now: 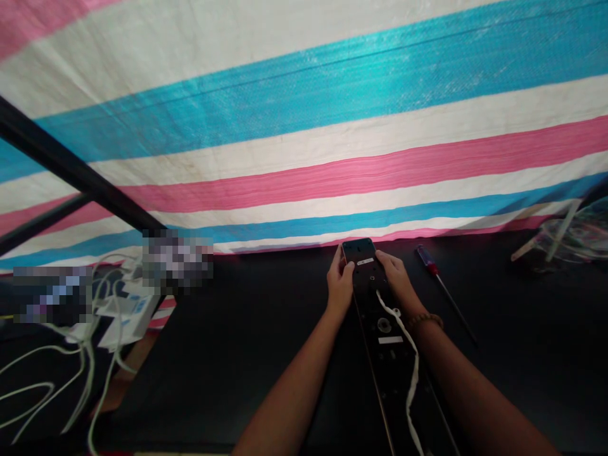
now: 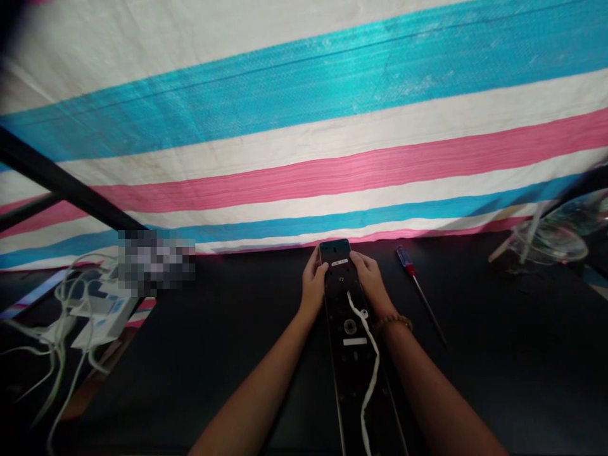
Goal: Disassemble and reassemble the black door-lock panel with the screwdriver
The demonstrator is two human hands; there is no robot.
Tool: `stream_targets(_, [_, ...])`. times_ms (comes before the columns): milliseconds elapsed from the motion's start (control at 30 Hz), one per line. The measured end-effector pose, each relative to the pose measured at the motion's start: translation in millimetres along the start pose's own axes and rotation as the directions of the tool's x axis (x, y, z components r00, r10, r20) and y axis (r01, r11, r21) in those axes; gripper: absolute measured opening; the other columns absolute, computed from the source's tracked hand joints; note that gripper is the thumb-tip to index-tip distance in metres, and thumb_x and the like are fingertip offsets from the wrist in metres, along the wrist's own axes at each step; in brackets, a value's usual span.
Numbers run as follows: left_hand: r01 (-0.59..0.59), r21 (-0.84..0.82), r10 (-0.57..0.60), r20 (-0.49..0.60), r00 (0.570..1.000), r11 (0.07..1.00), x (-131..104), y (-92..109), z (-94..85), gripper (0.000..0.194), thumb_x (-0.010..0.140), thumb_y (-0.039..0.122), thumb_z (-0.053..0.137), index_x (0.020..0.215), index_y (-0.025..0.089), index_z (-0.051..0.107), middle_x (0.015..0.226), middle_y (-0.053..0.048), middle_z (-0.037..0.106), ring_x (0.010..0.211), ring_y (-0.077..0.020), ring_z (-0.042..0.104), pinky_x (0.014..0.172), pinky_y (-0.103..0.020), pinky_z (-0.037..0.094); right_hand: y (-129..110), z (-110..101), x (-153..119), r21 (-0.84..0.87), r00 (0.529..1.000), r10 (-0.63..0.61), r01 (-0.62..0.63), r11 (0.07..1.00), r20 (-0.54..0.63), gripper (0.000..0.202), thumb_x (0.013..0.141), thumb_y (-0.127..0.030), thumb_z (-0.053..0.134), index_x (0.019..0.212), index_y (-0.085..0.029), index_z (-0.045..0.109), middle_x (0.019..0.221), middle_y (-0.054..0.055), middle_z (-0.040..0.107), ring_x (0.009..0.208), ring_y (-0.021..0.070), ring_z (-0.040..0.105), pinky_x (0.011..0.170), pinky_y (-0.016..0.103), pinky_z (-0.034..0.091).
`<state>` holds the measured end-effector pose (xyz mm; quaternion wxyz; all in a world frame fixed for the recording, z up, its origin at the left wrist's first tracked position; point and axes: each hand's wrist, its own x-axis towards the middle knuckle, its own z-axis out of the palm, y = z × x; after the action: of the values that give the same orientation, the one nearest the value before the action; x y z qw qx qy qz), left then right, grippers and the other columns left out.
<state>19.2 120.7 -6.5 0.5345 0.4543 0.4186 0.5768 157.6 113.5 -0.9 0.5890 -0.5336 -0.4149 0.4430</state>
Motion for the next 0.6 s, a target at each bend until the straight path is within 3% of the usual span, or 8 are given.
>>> stream_targets(200, [-0.104, 0.015, 0.103, 0.07, 0.992, 0.994, -9, 9, -0.4, 0.065, 0.089, 0.035, 0.057, 0.151, 0.02, 0.043, 0.135, -0.008, 0.066, 0.126, -0.0253, 0.061, 0.105, -0.035, 0.049, -14, 0, -9, 0.039, 0.993, -0.095, 0.093, 0.995, 0.075, 0.043, 0.082, -0.061, 0.062, 0.081, -0.019, 0.07, 0.077, 0.003, 0.071, 0.072, 0.0217, 0.062, 0.066, 0.031, 0.051])
stream_targets(333, [-0.208, 0.02, 0.203, 0.144, 0.969, 0.978, -14, 11, -3.0, 0.069, 0.093, 0.045, 0.054, 0.156, 0.023, 0.035, 0.151, -0.007, 0.052, 0.136, -0.0269, 0.052, 0.112, -0.034, 0.043, -14, 1, -15, 0.079, 0.995, -0.049, 0.042, 0.996, 0.086, 0.045, 0.082, -0.065, 0.058, 0.073, -0.021, 0.062, 0.069, 0.002, 0.065, 0.065, 0.0198, 0.057, 0.059, 0.03, 0.047])
stream_targets(467, [-0.19, 0.011, 0.186, 0.16, 0.969, 0.982, -15, 9, -4.4, 0.075, 0.092, 0.05, 0.055, 0.157, 0.024, 0.03, 0.155, -0.007, 0.047, 0.137, -0.0283, 0.051, 0.112, -0.036, 0.044, -11, 2, -17, 0.085, 0.997, -0.021, 0.014, 0.996, 0.077, 0.049, 0.08, -0.07, 0.058, 0.075, -0.021, 0.063, 0.07, 0.002, 0.065, 0.066, 0.0206, 0.058, 0.059, 0.032, 0.049])
stream_targets(600, [-0.145, -0.026, 0.148, 0.157, 0.977, 0.989, -12, 6, -3.7, 0.075, 0.093, 0.044, 0.055, 0.158, 0.022, 0.027, 0.156, -0.007, 0.046, 0.14, -0.0279, 0.047, 0.114, -0.037, 0.041, -13, 3, -17, 0.121, 0.996, -0.006, -0.005, 0.993, 0.088, 0.049, 0.08, -0.069, 0.062, 0.077, -0.02, 0.066, 0.069, 0.001, 0.066, 0.064, 0.0198, 0.059, 0.057, 0.03, 0.048])
